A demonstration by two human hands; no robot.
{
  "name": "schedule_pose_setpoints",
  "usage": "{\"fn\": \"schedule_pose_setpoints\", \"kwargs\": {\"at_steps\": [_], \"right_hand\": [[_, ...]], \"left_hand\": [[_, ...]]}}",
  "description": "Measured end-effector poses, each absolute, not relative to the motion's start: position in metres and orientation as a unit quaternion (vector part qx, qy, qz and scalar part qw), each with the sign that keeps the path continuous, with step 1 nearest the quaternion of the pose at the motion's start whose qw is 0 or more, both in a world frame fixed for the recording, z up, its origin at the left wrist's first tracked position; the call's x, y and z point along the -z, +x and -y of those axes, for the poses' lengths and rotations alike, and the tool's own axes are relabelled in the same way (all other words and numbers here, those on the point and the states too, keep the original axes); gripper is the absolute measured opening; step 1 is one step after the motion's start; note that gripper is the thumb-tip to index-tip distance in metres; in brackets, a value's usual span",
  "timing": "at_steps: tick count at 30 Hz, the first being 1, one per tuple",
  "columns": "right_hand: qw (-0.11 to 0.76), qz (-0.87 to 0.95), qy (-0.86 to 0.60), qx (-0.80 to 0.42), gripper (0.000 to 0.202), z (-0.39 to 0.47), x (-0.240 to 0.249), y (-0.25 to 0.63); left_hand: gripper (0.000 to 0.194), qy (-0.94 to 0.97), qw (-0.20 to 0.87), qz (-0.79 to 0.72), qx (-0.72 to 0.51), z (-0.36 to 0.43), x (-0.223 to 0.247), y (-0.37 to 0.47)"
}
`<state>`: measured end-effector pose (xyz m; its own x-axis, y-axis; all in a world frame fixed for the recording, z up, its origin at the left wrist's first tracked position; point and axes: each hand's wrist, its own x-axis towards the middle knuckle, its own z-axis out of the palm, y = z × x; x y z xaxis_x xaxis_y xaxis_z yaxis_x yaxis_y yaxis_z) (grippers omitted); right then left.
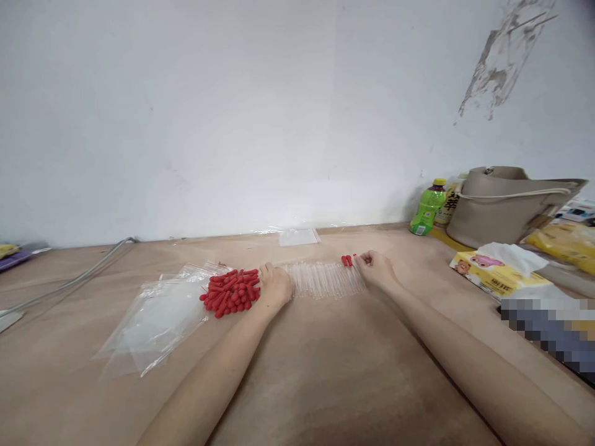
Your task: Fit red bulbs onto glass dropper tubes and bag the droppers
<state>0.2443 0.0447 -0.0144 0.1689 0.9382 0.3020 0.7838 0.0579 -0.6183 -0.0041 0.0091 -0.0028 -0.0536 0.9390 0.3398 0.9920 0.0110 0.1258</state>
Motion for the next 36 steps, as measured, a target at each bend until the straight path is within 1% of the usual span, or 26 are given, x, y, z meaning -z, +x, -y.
{"fn": "schedule_pose_setpoints", "kwargs": {"at_steps": [2, 4, 5, 8, 11, 14, 26, 36], "right_hand": [[0.402, 0.653, -0.634, -0.098, 0.029, -0.035, 0.016, 0.227], [0.485, 0.688, -0.533, -0.088, 0.032, -0.021, 0.02, 0.21], [0.504, 0.711, -0.484, -0.08, 0.031, -0.014, 0.023, 0.202], [0.499, 0.786, -0.361, -0.059, 0.024, 0.009, 0.031, 0.186], [0.462, 0.831, -0.299, -0.081, 0.022, 0.025, 0.034, 0.177], [0.44, 0.846, -0.285, -0.099, 0.021, 0.033, 0.032, 0.174], [0.426, 0.86, -0.253, -0.123, 0.021, 0.033, 0.031, 0.171], [0.424, 0.866, -0.239, -0.111, 0.02, 0.031, 0.033, 0.172]], "left_hand": [[0.026, -0.7, 0.076, 0.686, 0.182, -0.005, -0.001, -0.008], [0.024, -0.727, 0.07, 0.654, 0.196, 0.003, -0.004, -0.014], [0.022, -0.747, 0.062, 0.63, 0.203, 0.008, -0.005, -0.019], [0.019, -0.816, 0.012, 0.522, 0.249, 0.026, 0.0, -0.035], [0.021, -0.843, -0.015, 0.433, 0.319, 0.042, 0.011, -0.048], [0.025, -0.858, -0.035, 0.401, 0.319, 0.051, 0.018, -0.05], [0.023, -0.865, -0.056, 0.39, 0.312, 0.052, 0.017, -0.046], [0.028, -0.88, -0.038, 0.364, 0.302, 0.051, 0.024, -0.05]]}}
